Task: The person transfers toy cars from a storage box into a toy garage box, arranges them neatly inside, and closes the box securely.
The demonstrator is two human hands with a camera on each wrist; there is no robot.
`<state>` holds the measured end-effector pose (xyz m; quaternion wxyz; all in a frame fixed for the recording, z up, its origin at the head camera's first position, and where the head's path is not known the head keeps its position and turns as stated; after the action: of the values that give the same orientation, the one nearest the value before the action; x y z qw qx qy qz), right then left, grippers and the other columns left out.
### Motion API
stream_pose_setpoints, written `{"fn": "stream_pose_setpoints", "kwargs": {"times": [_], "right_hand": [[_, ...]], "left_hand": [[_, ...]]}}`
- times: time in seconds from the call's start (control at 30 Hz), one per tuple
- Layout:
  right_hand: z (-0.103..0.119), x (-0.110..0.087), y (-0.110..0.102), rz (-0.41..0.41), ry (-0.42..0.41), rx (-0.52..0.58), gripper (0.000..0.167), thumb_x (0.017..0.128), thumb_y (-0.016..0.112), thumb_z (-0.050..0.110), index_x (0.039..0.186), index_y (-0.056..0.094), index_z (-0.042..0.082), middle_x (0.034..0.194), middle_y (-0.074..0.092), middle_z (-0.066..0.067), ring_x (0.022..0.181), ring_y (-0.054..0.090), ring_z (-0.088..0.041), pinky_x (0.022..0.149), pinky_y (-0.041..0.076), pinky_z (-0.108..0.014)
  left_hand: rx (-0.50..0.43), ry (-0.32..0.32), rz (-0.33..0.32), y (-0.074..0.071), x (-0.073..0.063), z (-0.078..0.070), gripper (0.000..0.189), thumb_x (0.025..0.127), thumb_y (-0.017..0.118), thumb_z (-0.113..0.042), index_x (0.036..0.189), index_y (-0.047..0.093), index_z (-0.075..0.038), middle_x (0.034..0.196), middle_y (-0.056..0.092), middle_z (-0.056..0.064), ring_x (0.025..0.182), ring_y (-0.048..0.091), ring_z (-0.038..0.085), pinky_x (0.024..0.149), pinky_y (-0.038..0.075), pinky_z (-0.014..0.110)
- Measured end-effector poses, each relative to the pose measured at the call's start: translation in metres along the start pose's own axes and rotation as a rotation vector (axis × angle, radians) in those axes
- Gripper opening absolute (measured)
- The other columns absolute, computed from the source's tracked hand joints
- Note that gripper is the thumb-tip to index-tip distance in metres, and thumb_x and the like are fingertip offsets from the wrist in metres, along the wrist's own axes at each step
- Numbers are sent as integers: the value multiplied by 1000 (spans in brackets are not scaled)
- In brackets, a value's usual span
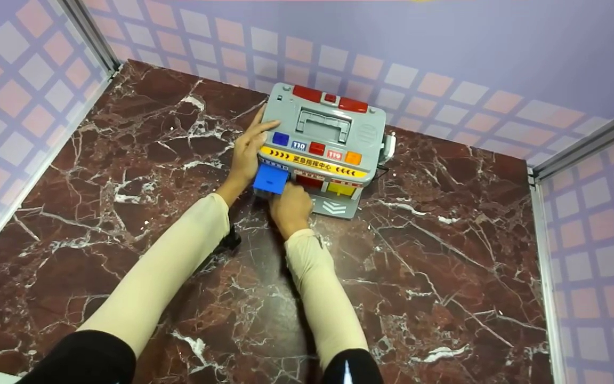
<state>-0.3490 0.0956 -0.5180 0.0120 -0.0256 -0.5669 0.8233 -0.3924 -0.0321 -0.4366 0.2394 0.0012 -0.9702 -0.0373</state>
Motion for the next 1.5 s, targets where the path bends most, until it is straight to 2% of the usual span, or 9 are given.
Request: {"fn": "stream_pose_setpoints", "kwargs": {"times": [0.17,0.5,0.8,1.07,1.27,1.5], "right_hand": [[-2,0,1,0,18,-8,36,95,57,30,96,71,-2,96,72,-28,87,71,-47,70,57,-60],[-3,-1,4,15,14,11,36,100,46,23,98,71,-2,99,72,-28,90,70,-47,71,57,-60],[-2,-2,3,-8,-27,9,33,99,47,20,94,70,-3,95,72,-28,86,70,-48,68,57,-61],[-4,0,4,6,-1,5,33,100,46,19,98,71,-3,99,72,-28,89,70,-47,70,57,-60],[-8,3,3,6,21,7,30,97,51,18,99,70,-5,99,72,-29,89,70,-47,72,57,-60],[-15,7,2,-14,55,36,27,93,54,15,98,70,-6,96,71,-30,88,70,-47,72,57,-60]], "left_hand": [[-10,-11,0,0,0,1,34,97,46,2,124,65,9,158,32,26,147,31,40,118,27,23],[-12,-9,-9,-3,-2,2,33,96,46,3,123,65,10,157,32,27,148,30,41,119,26,24],[-3,-29,-22,-5,-2,2,33,97,46,3,123,65,9,158,33,25,147,32,40,117,28,22],[-2,-43,-28,-5,-2,3,33,96,47,2,123,66,8,157,34,25,148,33,36,118,28,22],[-2,-55,-23,-3,-1,4,33,97,47,0,124,65,7,158,33,25,148,33,33,118,28,23],[-2,-15,-5,-1,0,0,33,97,47,2,123,65,9,156,33,29,148,31,39,120,27,26]]}}
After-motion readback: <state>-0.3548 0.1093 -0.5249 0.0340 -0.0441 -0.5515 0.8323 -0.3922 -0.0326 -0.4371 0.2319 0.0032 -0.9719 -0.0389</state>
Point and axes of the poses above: each hand's wrist, its own x-axis towards the middle knuckle, its own y-axis out of the palm, z = x × y, the point moved 9 cm from there along x, towards the middle knuckle
